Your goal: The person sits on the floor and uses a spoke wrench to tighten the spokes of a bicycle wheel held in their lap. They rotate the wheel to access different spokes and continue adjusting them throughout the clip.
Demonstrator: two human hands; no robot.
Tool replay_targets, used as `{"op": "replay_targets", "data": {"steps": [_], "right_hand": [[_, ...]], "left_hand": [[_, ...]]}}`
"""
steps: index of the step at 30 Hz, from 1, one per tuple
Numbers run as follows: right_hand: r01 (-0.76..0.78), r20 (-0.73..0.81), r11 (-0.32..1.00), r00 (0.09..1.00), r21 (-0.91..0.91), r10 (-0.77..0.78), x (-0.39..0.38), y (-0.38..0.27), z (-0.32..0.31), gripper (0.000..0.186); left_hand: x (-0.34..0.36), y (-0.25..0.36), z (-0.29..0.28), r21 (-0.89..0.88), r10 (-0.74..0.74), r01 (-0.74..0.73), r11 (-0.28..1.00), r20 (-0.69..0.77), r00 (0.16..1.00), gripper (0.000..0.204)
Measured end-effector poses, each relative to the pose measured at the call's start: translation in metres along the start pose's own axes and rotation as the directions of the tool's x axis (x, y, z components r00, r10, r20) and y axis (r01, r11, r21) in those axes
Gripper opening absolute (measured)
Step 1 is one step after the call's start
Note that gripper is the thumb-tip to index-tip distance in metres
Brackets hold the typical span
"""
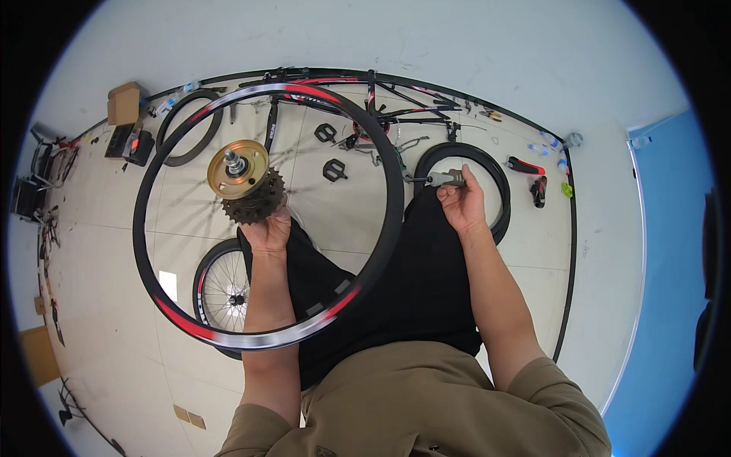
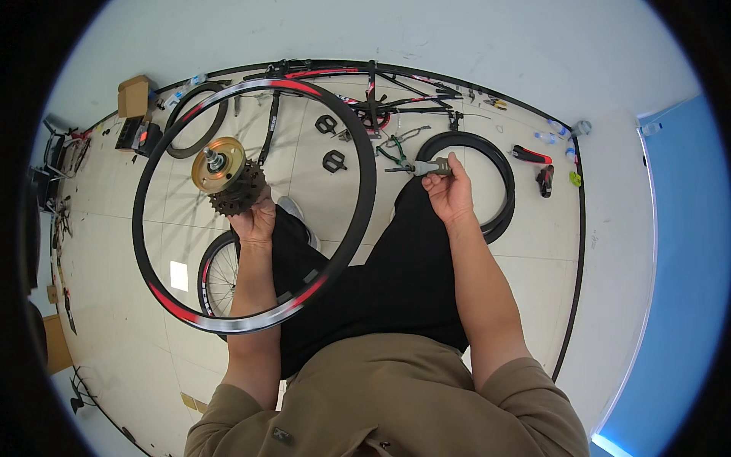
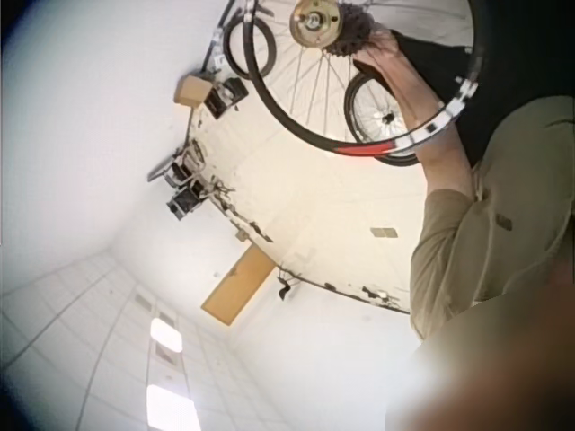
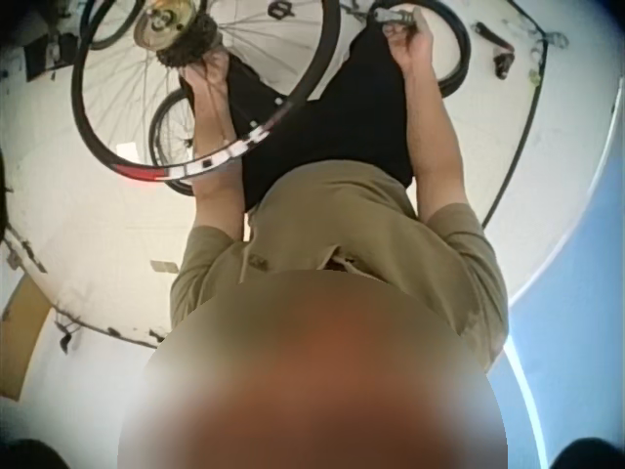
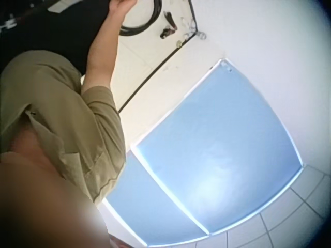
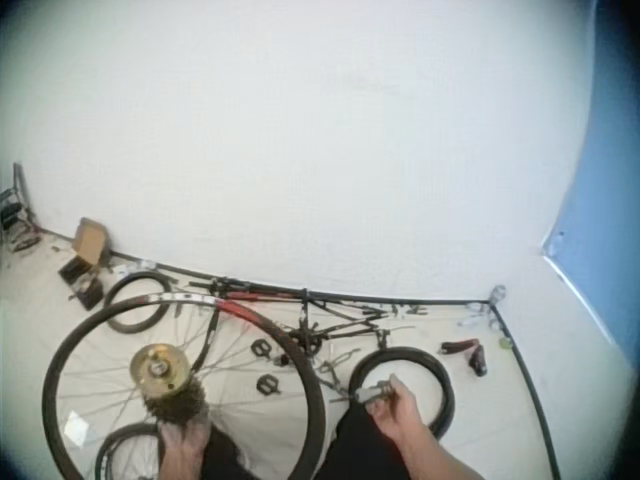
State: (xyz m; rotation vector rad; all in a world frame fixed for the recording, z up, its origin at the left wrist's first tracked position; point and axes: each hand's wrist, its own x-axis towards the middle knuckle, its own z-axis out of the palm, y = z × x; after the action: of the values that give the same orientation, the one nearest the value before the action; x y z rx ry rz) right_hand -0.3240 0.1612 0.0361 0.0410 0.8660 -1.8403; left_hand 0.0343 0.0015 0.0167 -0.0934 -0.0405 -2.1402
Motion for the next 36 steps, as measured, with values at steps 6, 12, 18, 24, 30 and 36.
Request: {"op": "replay_targets", "data": {"steps": [6, 12, 18, 24, 30, 36], "right_hand": [[-0.008, -0.011, 1.000, 1.000, 0.007, 0.008, 0.000, 0.002, 0.001, 0.025], [0.003, -0.009, 1.000, 1.000, -0.007, -0.003, -0.002, 0.001, 0.003, 0.024], [0.010, -0.012, 1.000, 1.000, -0.013, -0.010, -0.004, 0.002, 0.007, 0.025], [0.015, -0.018, 1.000, 1.000, 0.000, -0.015, -0.003, 0.000, 0.004, 0.024], [0.017, -0.014, 1.000, 1.000, -0.002, -0.017, -0.003, 0.001, 0.007, 0.024], [-0.010, 0.043, 1.000, 0.999, -0.002, 0.010, 0.001, 0.002, -0.001, 0.024]], "left_hand": [[-0.001, 0.005, -0.003, -0.038, -0.002, 0.002, 0.999, 0.000, 1.000, 0.045], [0.000, 0.005, -0.004, -0.042, -0.013, 0.014, 0.999, 0.033, 0.999, 0.044], [-0.001, 0.007, -0.007, -0.008, 0.003, -0.003, 1.000, -0.001, 1.000, 0.045], [0.000, 0.002, -0.002, -0.023, -0.023, 0.023, 0.999, 0.016, 1.000, 0.048], [0.000, 0.005, -0.010, -0.050, -0.032, 0.035, 0.998, 0.049, 0.998, 0.048], [-0.004, 0.010, -0.022, -0.098, -0.008, 0.015, 0.995, 0.071, 0.997, 0.047]]}}
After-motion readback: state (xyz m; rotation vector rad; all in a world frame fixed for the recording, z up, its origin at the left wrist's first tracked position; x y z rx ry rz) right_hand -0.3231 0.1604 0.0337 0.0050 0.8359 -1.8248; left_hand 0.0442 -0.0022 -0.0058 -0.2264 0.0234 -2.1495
